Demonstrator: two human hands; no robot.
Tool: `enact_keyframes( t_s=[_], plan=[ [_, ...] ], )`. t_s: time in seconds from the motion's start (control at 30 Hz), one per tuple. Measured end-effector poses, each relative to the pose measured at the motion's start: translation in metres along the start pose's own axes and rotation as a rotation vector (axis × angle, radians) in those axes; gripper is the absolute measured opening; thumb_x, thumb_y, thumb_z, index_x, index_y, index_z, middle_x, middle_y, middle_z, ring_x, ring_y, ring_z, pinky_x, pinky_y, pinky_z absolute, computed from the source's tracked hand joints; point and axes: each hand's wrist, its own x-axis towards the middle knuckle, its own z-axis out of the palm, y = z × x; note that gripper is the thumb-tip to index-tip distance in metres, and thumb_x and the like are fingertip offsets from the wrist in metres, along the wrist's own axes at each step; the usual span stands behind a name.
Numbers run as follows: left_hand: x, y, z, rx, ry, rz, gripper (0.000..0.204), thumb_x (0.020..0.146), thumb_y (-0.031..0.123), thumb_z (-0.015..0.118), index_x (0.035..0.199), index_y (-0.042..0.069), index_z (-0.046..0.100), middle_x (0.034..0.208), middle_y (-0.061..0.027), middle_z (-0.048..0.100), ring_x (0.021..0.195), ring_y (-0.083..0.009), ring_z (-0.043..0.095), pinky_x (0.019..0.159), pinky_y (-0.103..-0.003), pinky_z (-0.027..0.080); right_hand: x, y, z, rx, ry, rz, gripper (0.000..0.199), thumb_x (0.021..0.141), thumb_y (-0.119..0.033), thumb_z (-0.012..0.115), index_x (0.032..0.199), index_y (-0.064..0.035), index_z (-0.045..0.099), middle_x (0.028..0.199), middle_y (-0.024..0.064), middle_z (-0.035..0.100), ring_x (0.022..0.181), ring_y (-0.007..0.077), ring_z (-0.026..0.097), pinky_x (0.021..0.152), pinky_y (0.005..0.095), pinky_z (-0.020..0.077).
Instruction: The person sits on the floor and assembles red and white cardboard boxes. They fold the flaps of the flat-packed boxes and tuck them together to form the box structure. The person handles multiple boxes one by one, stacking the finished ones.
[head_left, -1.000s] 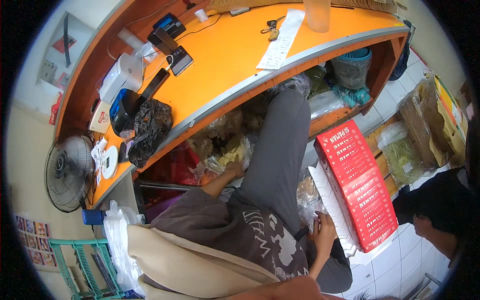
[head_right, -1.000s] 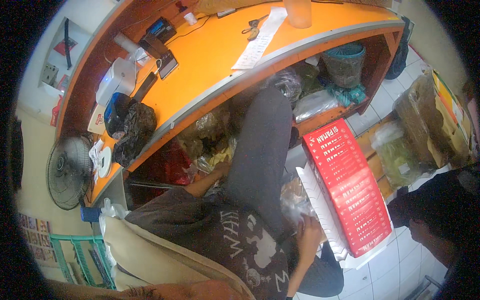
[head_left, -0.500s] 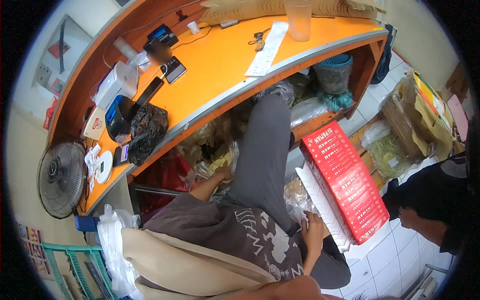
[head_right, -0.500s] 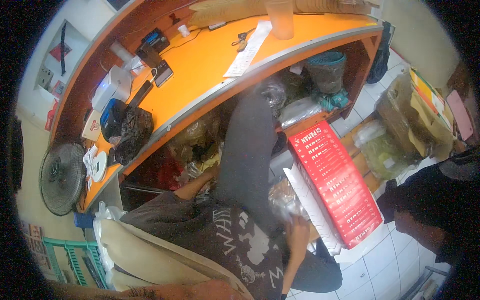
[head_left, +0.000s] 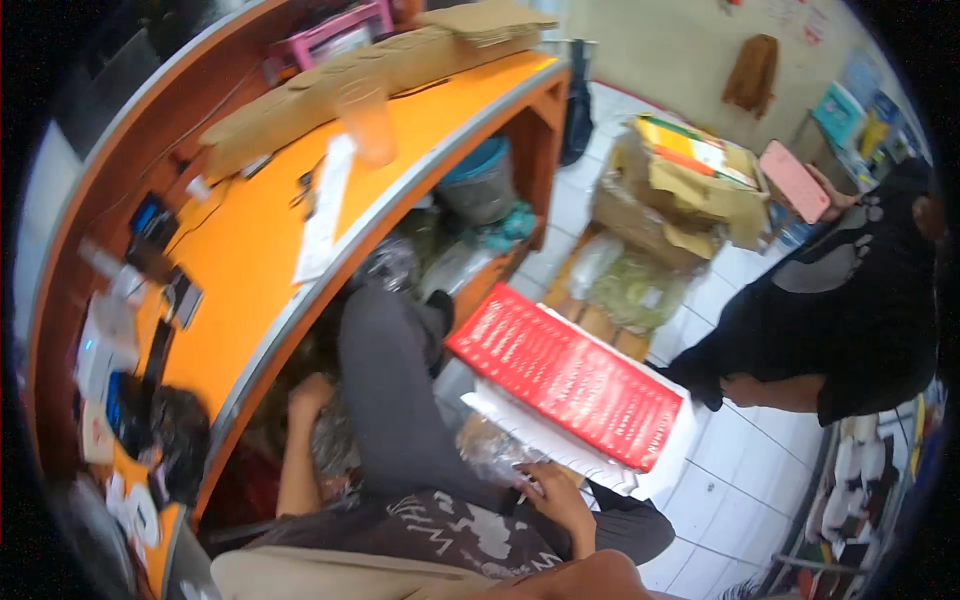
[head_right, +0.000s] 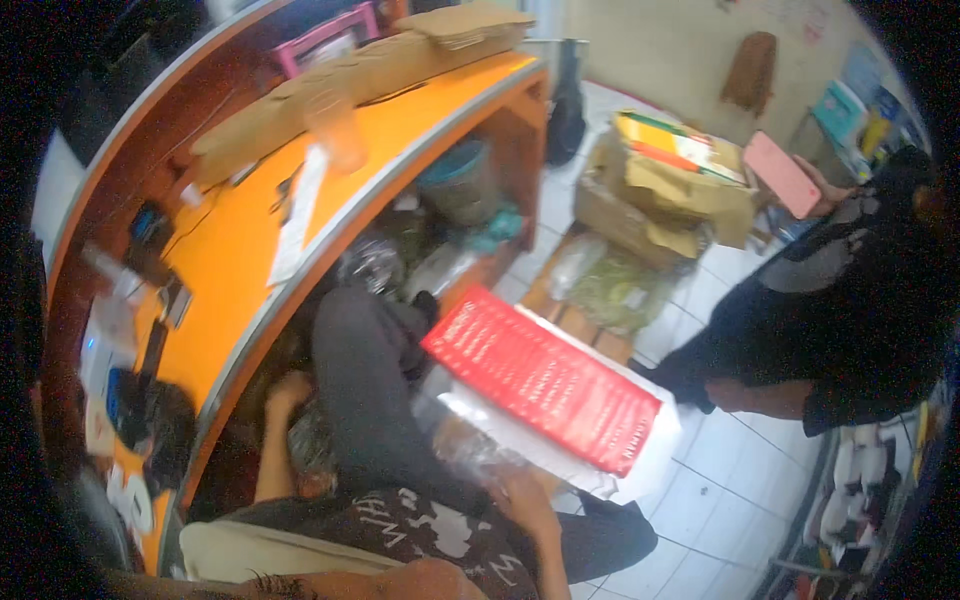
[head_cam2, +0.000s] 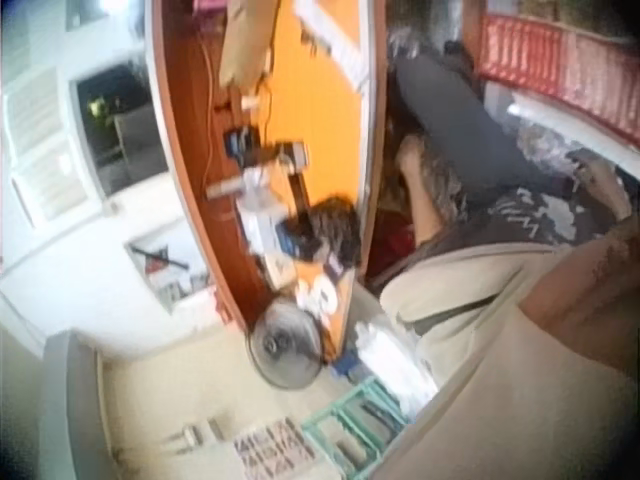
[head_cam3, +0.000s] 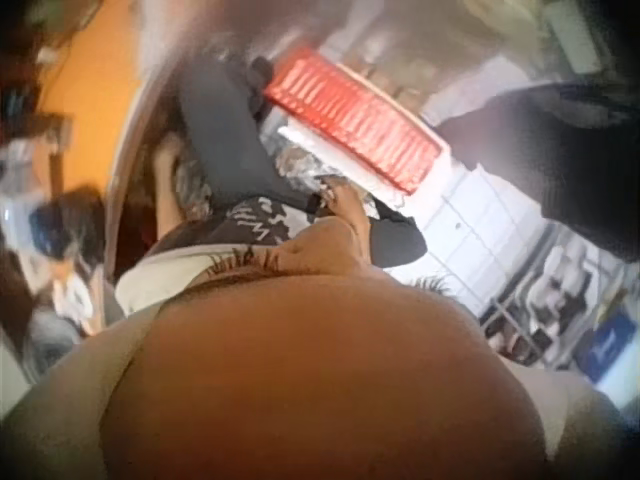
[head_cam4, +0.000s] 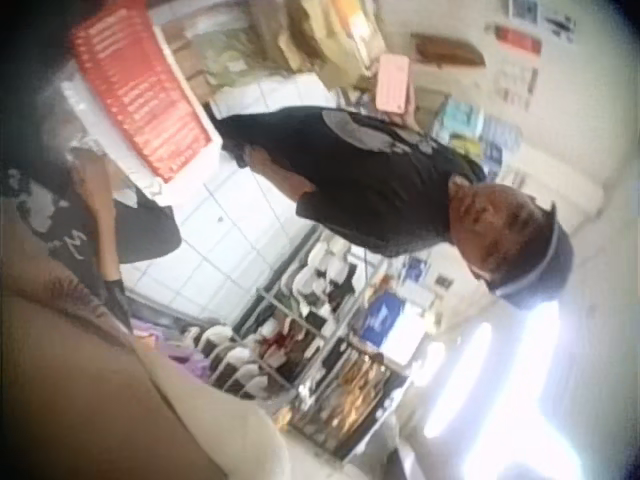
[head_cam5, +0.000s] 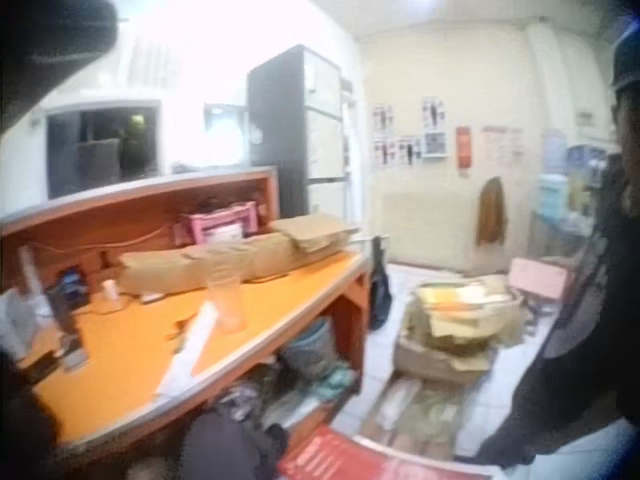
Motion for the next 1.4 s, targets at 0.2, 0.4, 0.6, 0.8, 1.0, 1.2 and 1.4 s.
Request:
enact_keyframes(
  t_s=[0.2, 0.4, 0.6, 0.8, 1.0, 1.2, 1.4],
  plan=[
    [-0.104, 0.119, -0.101, 0.022, 0.535, 0.537, 0.039, 0.092, 0.025, 0.048, 0.120, -0.002, 0.052, 0.113, -0.0216, 0.058, 0.107, -0.0353, 0.054, 0.088, -0.043, 0.044, 0.035, -0.024, -0.126, 0.148, -0.004, -0.046, 0.027, 0.087, -0.015, 0.061, 0.111, -0.0015, 0.060, 0.104, 0.0140, 0.064, 0.101, 0.0267, 0.060, 0.088, 0.0345, 0.0452],
    [-0.052, 0.291, -0.141, -0.664, -0.407, 1.297, 0.040, 0.095, 0.030, 0.050, 0.127, 0.006, 0.049, 0.121, -0.0085, 0.056, 0.108, -0.0200, 0.055, 0.090, -0.035, 0.043, 0.104, 0.034, -0.266, 0.423, 0.555, 0.092, 0.029, 0.086, -0.017, 0.061, 0.110, -0.0014, 0.059, 0.091, 0.0059, 0.062, 0.087, 0.0141, 0.057, 0.080, 0.0286, 0.0446],
    [0.057, 0.531, -0.171, -1.048, -0.448, 0.925, 0.059, 0.090, 0.048, 0.050, 0.131, 0.006, 0.043, 0.122, -0.0096, 0.054, 0.104, -0.0195, 0.056, 0.085, -0.035, 0.045, 0.198, 0.194, -0.419, 0.128, 1.253, 0.345, 0.054, 0.083, -0.028, 0.065, 0.126, -0.0012, 0.045, 0.112, 0.0146, 0.054, 0.098, 0.0216, 0.053, 0.082, 0.0319, 0.0444],
    [0.137, 0.676, -0.159, -1.299, -0.321, 0.708, 0.063, 0.082, 0.039, 0.060, 0.125, -0.003, 0.040, 0.124, -0.0175, 0.045, 0.118, -0.0304, 0.042, 0.094, -0.048, 0.039, 0.283, 0.228, -0.511, -0.160, 1.315, 0.421, 0.067, 0.077, -0.045, 0.065, 0.122, 0.0019, 0.047, 0.112, 0.0251, 0.057, 0.105, 0.0386, 0.056, 0.089, 0.0411, 0.0438],
    [0.116, 0.728, -0.141, -1.098, 0.286, 0.517, 0.052, 0.081, 0.021, 0.060, 0.117, -0.006, 0.036, 0.120, -0.0259, 0.047, 0.116, -0.0400, 0.046, 0.091, -0.050, 0.043, 0.312, 0.299, -0.559, -0.256, 1.212, 0.506, 0.061, 0.081, -0.045, 0.061, 0.110, 0.0072, 0.050, 0.107, 0.0318, 0.058, 0.105, 0.0407, 0.057, 0.087, 0.0447, 0.0441],
    [0.124, 0.717, -0.142, -1.241, 0.314, 0.542, 0.028, 0.092, 0.021, 0.044, 0.102, -0.005, 0.044, 0.097, -0.0299, 0.060, 0.094, -0.0447, 0.059, 0.083, -0.051, 0.045, 0.319, 0.293, -0.536, -0.302, 1.405, 0.500, 0.032, 0.089, -0.030, 0.049, 0.098, -0.0004, 0.056, 0.101, 0.0290, 0.060, 0.099, 0.0458, 0.056, 0.083, 0.0484, 0.0431],
    [0.177, 0.711, -0.132, -1.209, 0.526, 0.827, 0.016, 0.093, 0.021, 0.043, 0.099, 0.006, 0.044, 0.086, -0.0274, 0.062, 0.086, -0.0492, 0.057, 0.073, -0.055, 0.043, 0.292, 0.253, -0.517, -0.497, 1.516, 0.211, 0.022, 0.085, -0.017, 0.054, 0.079, 0.0037, 0.055, 0.077, 0.0275, 0.059, 0.075, 0.0451, 0.055, 0.068, 0.0483, 0.0416]
  ],
)
